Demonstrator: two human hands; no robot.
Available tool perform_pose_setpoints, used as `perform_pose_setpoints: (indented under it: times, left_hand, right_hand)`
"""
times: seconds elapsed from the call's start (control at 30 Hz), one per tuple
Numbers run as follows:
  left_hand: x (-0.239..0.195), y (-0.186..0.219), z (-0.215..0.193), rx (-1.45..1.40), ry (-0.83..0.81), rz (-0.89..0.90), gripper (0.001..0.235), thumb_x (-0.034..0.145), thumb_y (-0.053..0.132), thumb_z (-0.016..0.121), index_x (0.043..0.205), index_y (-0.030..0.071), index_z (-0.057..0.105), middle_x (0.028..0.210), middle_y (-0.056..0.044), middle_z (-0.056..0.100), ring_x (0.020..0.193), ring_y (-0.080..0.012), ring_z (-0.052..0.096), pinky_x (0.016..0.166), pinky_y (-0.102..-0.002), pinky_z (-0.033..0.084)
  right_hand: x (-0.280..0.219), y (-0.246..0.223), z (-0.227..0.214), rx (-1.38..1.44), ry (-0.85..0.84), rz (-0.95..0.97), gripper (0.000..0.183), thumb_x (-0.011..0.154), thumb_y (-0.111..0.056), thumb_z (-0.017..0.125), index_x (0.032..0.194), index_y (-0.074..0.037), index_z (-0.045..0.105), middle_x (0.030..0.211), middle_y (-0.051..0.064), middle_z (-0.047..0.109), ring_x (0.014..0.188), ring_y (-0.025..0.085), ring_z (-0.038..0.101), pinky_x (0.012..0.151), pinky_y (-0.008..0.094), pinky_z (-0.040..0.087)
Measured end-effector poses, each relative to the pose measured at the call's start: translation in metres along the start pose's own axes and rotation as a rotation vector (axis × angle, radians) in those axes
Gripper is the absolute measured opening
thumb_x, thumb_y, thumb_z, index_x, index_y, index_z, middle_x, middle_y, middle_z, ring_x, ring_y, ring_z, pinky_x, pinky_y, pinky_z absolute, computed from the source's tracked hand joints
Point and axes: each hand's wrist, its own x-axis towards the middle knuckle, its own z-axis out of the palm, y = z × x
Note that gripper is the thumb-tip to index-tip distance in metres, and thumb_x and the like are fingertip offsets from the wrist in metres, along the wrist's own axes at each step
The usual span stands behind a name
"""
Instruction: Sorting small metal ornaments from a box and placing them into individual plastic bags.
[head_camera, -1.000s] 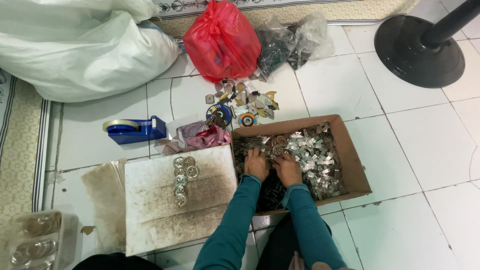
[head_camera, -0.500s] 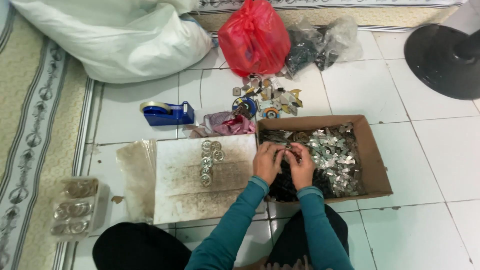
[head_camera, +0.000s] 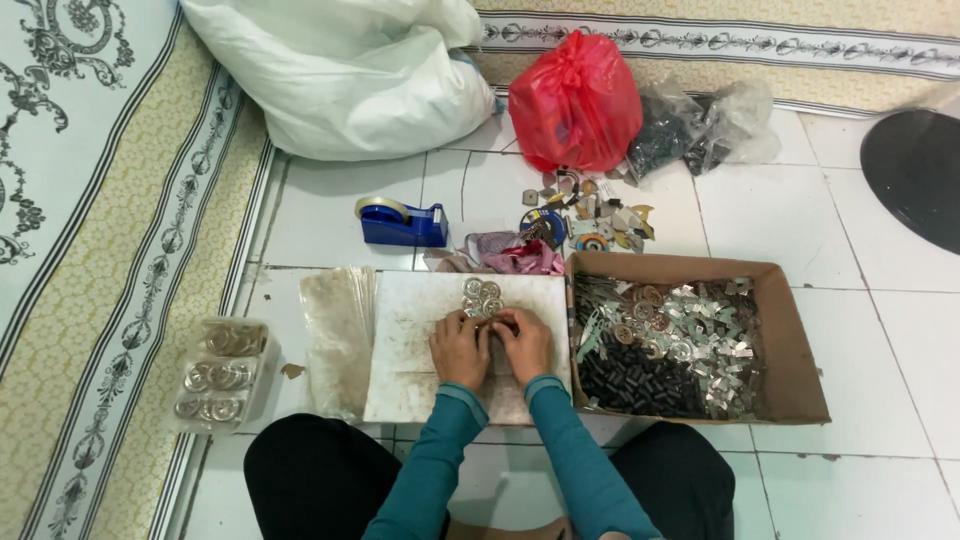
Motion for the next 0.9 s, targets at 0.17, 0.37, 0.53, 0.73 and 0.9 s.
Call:
perform_pose_setpoints:
  times: [0.17,0.37,0.53,0.73,0.9]
  left_hand:
    - [0.005,-0.009,0.013,0.027,0.019,-0.016,0.021,0.085,0.030,0.076,0.103,0.023,0.070,0.112,0.000,0.058,0.104,-0.0271,0.059,0.081,-0.042,0.047]
    - [0.009,-0.004,0.008,-0.001,0.054,-0.022,0.029,0.086,0.028,0.074,0.114,0.023,0.066,0.116,-0.003,0.058,0.102,-0.0291,0.061,0.079,-0.044,0.048]
    - [0.027,0.050,0.012,-0.087,0.055,0.065,0.021,0.091,0.026,0.070,0.111,0.022,0.066,0.115,-0.003,0.055,0.101,-0.0281,0.060,0.077,-0.043,0.048]
    - [0.030,0.153,0.080,-0.239,-0.140,0.215,0.022,0.098,0.029,0.061,0.117,0.020,0.066,0.117,-0.004,0.057,0.104,-0.0273,0.062,0.082,-0.040,0.048]
    - [0.001,0.190,0.181,-0.057,-0.543,0.415,0.028,0.095,0.024,0.061,0.122,0.015,0.063,0.121,-0.009,0.059,0.112,-0.0302,0.061,0.089,-0.043,0.048]
  right_hand:
    - [0.005,-0.007,0.001,-0.205,-0.068,0.073,0.022,0.088,-0.032,0.080,0.108,-0.028,0.070,0.102,-0.003,0.066,0.103,0.027,0.069,0.091,0.043,0.055]
    - [0.008,-0.003,0.001,-0.259,-0.103,0.150,0.026,0.088,-0.040,0.078,0.107,-0.033,0.061,0.106,-0.004,0.059,0.106,0.024,0.068,0.093,0.042,0.055]
    - [0.024,0.012,-0.037,-0.010,0.034,0.139,0.024,0.091,-0.022,0.080,0.106,-0.022,0.062,0.099,0.004,0.057,0.089,0.028,0.068,0.082,0.041,0.056]
    - [0.041,0.098,-0.124,-0.111,0.292,0.053,0.021,0.091,-0.021,0.080,0.110,-0.019,0.071,0.097,0.007,0.061,0.093,0.030,0.069,0.080,0.039,0.058]
    - [0.024,0.221,-0.162,-0.191,0.141,0.425,0.028,0.096,-0.024,0.076,0.122,-0.017,0.068,0.117,0.011,0.062,0.120,0.033,0.064,0.101,0.046,0.055]
